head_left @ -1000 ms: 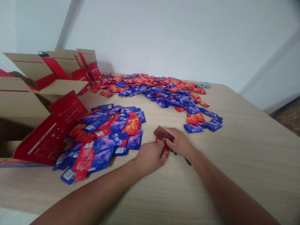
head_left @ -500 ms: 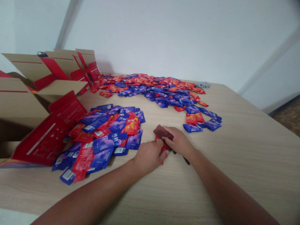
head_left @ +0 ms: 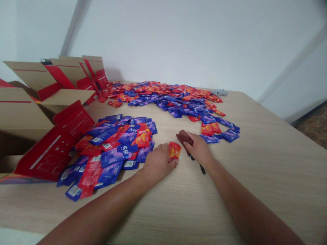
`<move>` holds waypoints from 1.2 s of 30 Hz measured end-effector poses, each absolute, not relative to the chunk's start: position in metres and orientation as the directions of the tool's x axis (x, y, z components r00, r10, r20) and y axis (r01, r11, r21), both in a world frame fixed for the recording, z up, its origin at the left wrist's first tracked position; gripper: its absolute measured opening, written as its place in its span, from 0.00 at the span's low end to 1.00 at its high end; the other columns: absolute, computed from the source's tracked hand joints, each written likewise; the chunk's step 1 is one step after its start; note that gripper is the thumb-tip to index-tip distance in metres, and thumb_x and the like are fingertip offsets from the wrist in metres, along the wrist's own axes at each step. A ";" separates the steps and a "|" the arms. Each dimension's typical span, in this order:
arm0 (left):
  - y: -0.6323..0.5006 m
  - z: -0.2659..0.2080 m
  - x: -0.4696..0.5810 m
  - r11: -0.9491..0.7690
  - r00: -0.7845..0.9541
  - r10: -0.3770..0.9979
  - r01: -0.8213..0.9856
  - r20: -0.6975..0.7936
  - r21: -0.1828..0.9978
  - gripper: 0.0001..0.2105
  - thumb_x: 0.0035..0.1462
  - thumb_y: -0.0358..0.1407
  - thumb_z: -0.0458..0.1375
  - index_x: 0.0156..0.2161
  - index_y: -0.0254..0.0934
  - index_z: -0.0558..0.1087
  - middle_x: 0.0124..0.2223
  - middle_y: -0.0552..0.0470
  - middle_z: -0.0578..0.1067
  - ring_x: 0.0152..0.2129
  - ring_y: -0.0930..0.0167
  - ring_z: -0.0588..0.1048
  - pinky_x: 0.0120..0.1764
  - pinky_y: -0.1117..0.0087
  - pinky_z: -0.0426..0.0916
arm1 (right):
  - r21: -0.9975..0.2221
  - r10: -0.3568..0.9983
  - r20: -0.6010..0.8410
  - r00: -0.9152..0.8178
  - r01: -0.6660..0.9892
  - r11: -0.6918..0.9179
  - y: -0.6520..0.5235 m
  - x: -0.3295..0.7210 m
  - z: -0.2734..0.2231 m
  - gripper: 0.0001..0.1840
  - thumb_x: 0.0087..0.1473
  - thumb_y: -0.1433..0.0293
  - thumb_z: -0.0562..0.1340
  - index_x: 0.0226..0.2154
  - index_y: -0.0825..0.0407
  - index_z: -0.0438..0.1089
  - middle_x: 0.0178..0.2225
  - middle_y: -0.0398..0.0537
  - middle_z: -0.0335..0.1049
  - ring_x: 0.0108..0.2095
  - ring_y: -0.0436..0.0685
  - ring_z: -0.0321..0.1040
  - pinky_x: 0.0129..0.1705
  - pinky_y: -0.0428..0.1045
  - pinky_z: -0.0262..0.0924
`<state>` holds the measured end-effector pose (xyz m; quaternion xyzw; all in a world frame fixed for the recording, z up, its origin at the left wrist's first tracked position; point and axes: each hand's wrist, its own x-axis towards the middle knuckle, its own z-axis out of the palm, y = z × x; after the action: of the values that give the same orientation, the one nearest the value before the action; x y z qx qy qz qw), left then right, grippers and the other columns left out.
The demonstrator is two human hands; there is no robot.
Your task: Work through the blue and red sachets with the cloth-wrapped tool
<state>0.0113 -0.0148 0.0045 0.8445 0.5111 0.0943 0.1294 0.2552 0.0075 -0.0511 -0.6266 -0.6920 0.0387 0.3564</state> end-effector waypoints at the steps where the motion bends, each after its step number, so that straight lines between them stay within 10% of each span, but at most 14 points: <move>1: -0.013 0.003 0.011 -0.434 0.452 0.892 0.832 0.031 0.346 0.26 0.62 0.46 0.64 0.61 0.37 0.68 0.54 0.40 0.79 0.51 0.56 0.79 0.50 0.59 0.74 | -0.504 0.893 0.448 0.051 0.839 0.205 0.008 0.256 -0.051 0.26 0.59 0.69 0.66 0.60 0.49 0.75 0.53 0.55 0.81 0.52 0.68 0.77 0.59 0.65 0.69; 9: -0.006 -0.002 0.007 -0.457 0.415 0.884 0.681 0.212 0.572 0.15 0.65 0.29 0.56 0.55 0.40 0.71 0.51 0.47 0.80 0.47 0.65 0.80 0.51 0.65 0.74 | -0.689 0.883 0.434 0.177 0.697 0.198 0.002 0.249 -0.036 0.22 0.60 0.67 0.63 0.56 0.47 0.76 0.50 0.51 0.82 0.49 0.66 0.78 0.53 0.61 0.72; 18: -0.024 0.008 0.009 -0.653 0.651 0.751 0.707 0.111 0.271 0.14 0.69 0.45 0.59 0.53 0.40 0.76 0.50 0.43 0.75 0.45 0.60 0.77 0.48 0.61 0.74 | -0.818 0.755 0.492 0.433 0.528 0.230 -0.011 0.235 -0.011 0.23 0.63 0.58 0.65 0.56 0.51 0.78 0.48 0.53 0.82 0.46 0.66 0.78 0.53 0.60 0.73; 28: -0.024 -0.012 0.013 -0.690 0.662 0.710 0.585 0.242 0.427 0.07 0.64 0.29 0.58 0.45 0.35 0.77 0.46 0.44 0.77 0.45 0.63 0.77 0.52 0.61 0.74 | -0.652 0.868 0.473 -0.150 0.603 0.460 -0.023 0.214 -0.023 0.27 0.61 0.69 0.65 0.62 0.45 0.72 0.56 0.51 0.79 0.55 0.64 0.76 0.59 0.60 0.70; 36: -0.022 -0.011 0.011 -0.746 0.711 0.659 0.580 0.244 0.327 0.06 0.65 0.30 0.59 0.39 0.37 0.79 0.44 0.45 0.77 0.45 0.61 0.74 0.53 0.57 0.72 | -0.543 0.859 0.439 -0.263 0.685 0.486 -0.015 0.218 -0.026 0.29 0.59 0.74 0.66 0.62 0.44 0.73 0.57 0.50 0.79 0.56 0.65 0.73 0.61 0.63 0.67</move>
<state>0.0109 -0.0224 -0.0109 0.9180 0.3374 0.1746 0.1138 0.2183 -0.0155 -0.0264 -0.4917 -0.7850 0.1228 0.3562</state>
